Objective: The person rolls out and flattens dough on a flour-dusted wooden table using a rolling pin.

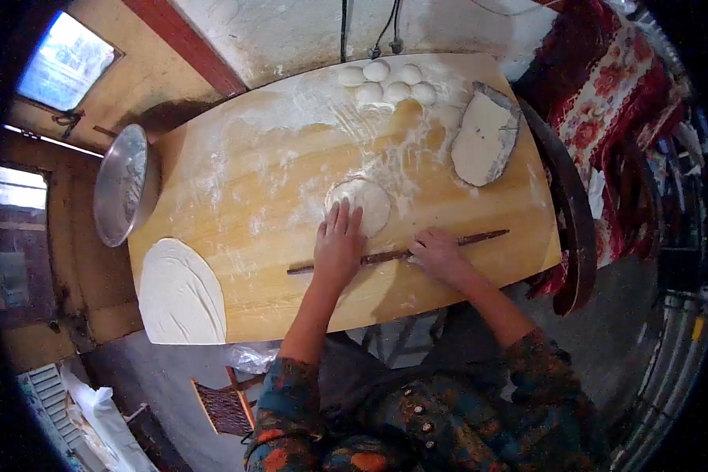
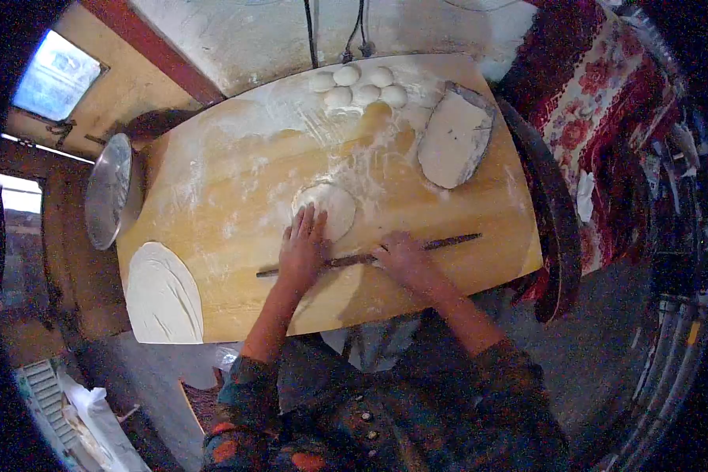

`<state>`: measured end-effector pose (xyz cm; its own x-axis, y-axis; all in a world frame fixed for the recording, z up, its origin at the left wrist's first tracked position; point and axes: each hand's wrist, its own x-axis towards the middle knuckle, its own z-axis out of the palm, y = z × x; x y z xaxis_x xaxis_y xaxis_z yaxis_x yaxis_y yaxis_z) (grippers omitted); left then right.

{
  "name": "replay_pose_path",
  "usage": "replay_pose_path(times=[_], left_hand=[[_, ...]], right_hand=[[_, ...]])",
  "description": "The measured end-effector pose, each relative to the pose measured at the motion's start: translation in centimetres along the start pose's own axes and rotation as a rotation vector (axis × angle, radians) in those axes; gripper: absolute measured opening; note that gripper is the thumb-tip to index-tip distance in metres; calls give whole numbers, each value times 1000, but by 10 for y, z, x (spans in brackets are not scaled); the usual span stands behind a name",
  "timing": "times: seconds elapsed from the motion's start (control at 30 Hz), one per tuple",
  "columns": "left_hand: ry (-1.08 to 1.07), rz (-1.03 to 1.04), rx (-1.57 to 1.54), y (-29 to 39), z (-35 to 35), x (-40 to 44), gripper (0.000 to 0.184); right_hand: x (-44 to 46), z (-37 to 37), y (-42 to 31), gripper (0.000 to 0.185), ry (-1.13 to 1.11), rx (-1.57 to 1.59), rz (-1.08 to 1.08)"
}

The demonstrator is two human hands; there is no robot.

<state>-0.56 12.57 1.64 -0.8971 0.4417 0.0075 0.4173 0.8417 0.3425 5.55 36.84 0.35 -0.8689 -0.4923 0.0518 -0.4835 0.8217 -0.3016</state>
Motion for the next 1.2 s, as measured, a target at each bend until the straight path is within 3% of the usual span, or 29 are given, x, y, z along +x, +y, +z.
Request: replay_pose_path(times=[0.13, 0.27, 0.47, 0.53, 0.6, 0.63, 0.7, 0.8, 0.9, 1.03, 1.13, 1.2], left_hand=[[-11, -156, -138, 11, -16, -21, 49], [123, -241, 36, -24, -34, -35, 53], [134, -193, 213, -54, -7, -21, 56], [254, -262, 312, -80, 9, 15, 57], [329, -343, 237, -87, -3, 66, 52], [280, -231, 88, -88, -7, 83, 49], [160, -22, -212, -81, -7, 99, 43], [65, 34, -242, -47, -9, 98, 32], [49, -146, -255, -45, -2, 75, 24], [-186, -512, -297, -32, -26, 0, 27], [124, -375, -66, -45, -12, -46, 33], [162, -329, 205, -69, 4, -43, 37]], right_hand=[[8, -4, -8, 22, 75, 70, -12], [21, -5, -15, 24, 98, 9, 50], [47, 7, 1, 51, 152, -226, 256], [83, -4, 8, 63, 73, -337, 342], [121, -3, 30, 64, 187, -227, 394], [132, -6, 36, 64, 253, -173, 424], [130, -9, 40, 62, 169, -101, 401], [100, 1, 44, 56, 102, -108, 256], [68, 0, 20, 48, -4, -79, 186], [28, -11, -36, 29, -10, -32, 37], [21, 13, -47, 36, -64, -17, 217], [38, 16, -39, 48, 53, -138, 328]])
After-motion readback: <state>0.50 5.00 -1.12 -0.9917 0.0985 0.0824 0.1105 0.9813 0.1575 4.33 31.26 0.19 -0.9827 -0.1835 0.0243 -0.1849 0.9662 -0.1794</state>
